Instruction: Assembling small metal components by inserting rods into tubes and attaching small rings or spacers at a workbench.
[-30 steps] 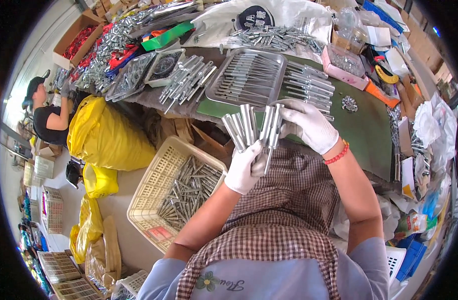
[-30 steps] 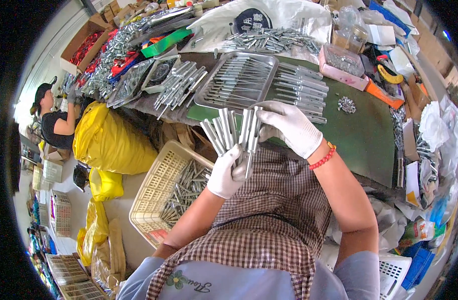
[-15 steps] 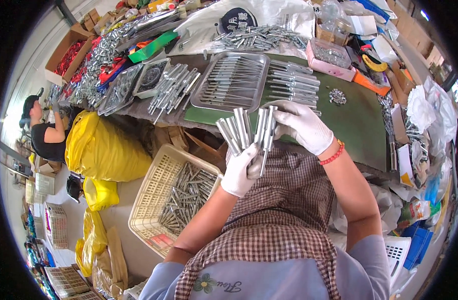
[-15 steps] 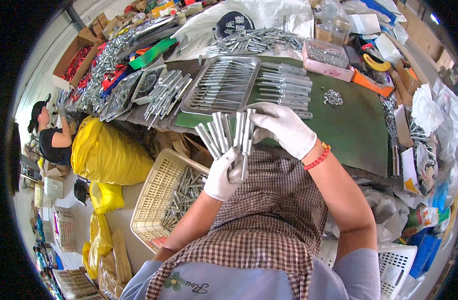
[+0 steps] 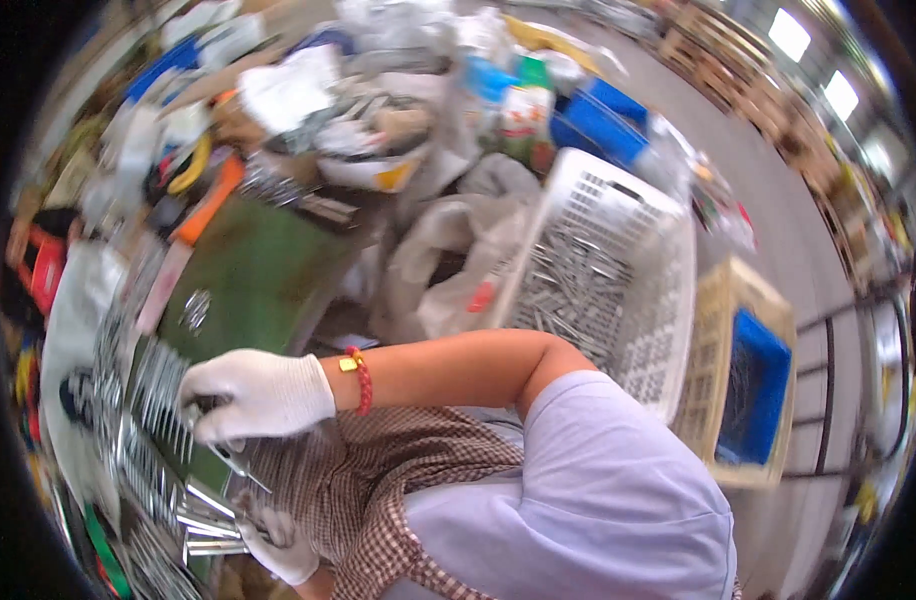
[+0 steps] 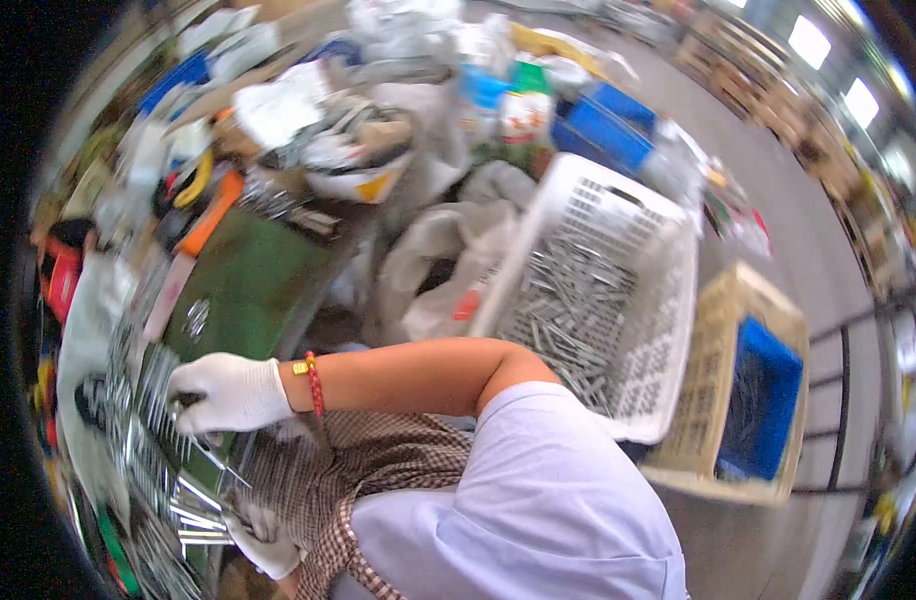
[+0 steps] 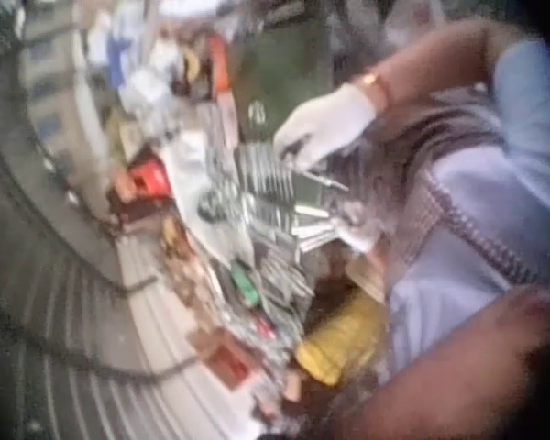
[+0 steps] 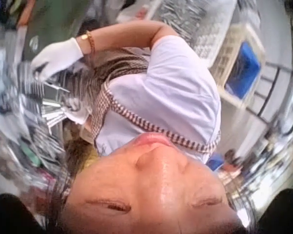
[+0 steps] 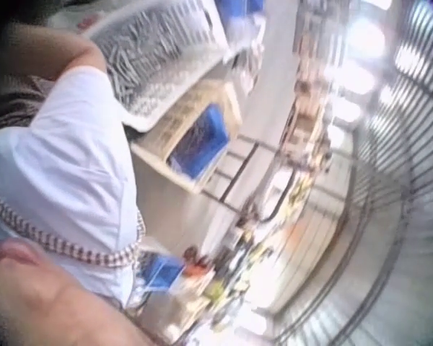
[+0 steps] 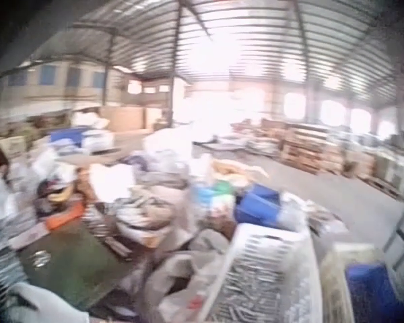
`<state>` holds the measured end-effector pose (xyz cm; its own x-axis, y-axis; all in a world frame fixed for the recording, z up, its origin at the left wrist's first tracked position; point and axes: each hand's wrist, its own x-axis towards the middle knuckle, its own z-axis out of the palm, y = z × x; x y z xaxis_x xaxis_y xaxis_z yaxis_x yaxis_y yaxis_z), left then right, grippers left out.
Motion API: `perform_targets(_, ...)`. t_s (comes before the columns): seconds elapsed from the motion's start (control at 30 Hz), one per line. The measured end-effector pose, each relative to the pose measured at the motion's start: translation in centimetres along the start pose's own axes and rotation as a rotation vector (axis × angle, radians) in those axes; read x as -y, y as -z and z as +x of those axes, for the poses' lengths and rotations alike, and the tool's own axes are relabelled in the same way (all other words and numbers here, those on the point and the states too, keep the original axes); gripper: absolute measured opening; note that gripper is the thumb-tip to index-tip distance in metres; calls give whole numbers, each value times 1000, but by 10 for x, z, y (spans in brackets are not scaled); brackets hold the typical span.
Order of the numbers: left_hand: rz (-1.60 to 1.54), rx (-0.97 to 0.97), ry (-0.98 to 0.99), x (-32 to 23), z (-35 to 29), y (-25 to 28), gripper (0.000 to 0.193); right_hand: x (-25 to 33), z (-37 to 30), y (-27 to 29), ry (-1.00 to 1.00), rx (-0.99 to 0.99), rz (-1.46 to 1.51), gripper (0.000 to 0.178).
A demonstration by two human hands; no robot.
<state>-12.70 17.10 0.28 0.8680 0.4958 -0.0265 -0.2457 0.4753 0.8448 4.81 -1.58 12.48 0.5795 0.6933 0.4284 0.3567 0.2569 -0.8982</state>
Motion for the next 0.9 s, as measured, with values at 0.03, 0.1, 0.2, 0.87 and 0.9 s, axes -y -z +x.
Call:
perform_targets(0.03,-11,29,12,5,4,-3,43,9,-21,8,159,-113,-148,32)
perform_targets(0.1,-40,223,50,14,12,-6,43,32,-60,32,209,-209,-322,28)
perform_targets(0.2,-8,108,99,11,-1,-56,43,59,-114,53,214,-336,-443,27)
perform_targets(0.87,-3,199,191,34,-3,-56,40,146,-662,255,-362,-1963,-1739,30)
perform_targets(0.9,8,231,142,31,-11,-44,40,109,-651,257,-190,-2091,-1269,31)
